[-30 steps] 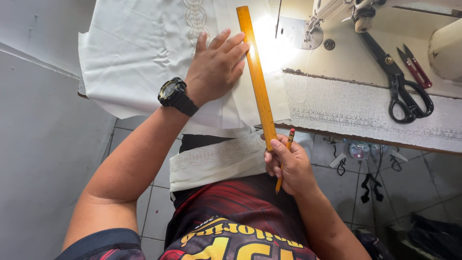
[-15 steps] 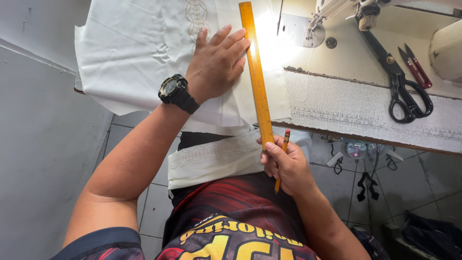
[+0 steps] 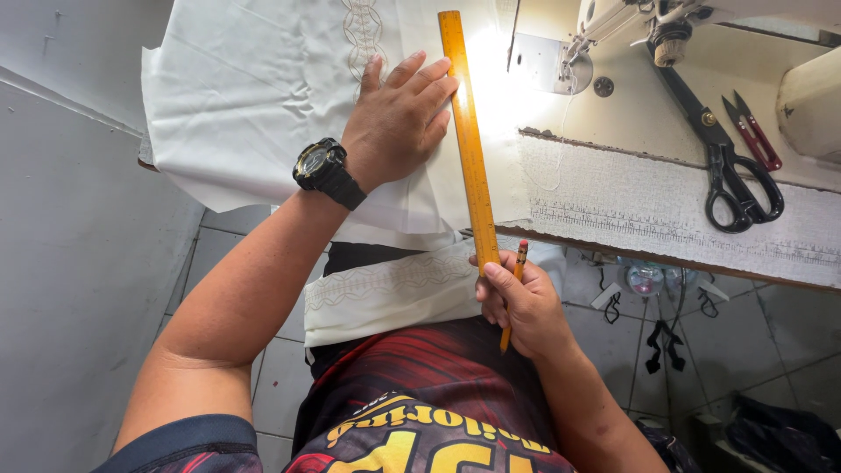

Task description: The person uses a ruler and pencil to draw a straight line on a piece of white fabric resting on their lap. They then use scissors to cut the fabric along the marked line.

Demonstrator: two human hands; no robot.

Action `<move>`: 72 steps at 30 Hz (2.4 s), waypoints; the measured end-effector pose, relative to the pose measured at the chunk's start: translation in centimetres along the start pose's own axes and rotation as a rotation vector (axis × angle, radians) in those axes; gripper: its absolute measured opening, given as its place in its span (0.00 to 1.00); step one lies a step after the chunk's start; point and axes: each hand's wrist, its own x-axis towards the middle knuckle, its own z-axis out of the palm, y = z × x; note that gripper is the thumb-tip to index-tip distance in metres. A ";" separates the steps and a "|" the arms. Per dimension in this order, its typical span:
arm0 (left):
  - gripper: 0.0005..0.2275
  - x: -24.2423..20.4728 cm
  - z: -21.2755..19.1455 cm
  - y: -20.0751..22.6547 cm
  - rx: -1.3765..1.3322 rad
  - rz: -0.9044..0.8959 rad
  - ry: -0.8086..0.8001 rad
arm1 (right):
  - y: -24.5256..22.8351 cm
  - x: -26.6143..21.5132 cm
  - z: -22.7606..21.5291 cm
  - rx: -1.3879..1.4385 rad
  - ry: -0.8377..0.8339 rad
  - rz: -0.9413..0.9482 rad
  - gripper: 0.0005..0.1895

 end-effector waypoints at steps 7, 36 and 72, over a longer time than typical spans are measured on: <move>0.16 0.0 0.1 0.0 0.008 0.001 -0.002 | -0.2 -0.1 0.1 0.022 -0.028 -0.020 0.12; 0.40 2.2 -3.3 1.6 0.102 0.002 -0.225 | -14.5 10.1 2.4 -0.664 0.187 -0.794 0.15; 0.35 0.9 -3.4 2.8 -0.033 -0.046 -0.178 | -1.4 -1.1 -2.8 -0.463 0.151 -0.243 0.13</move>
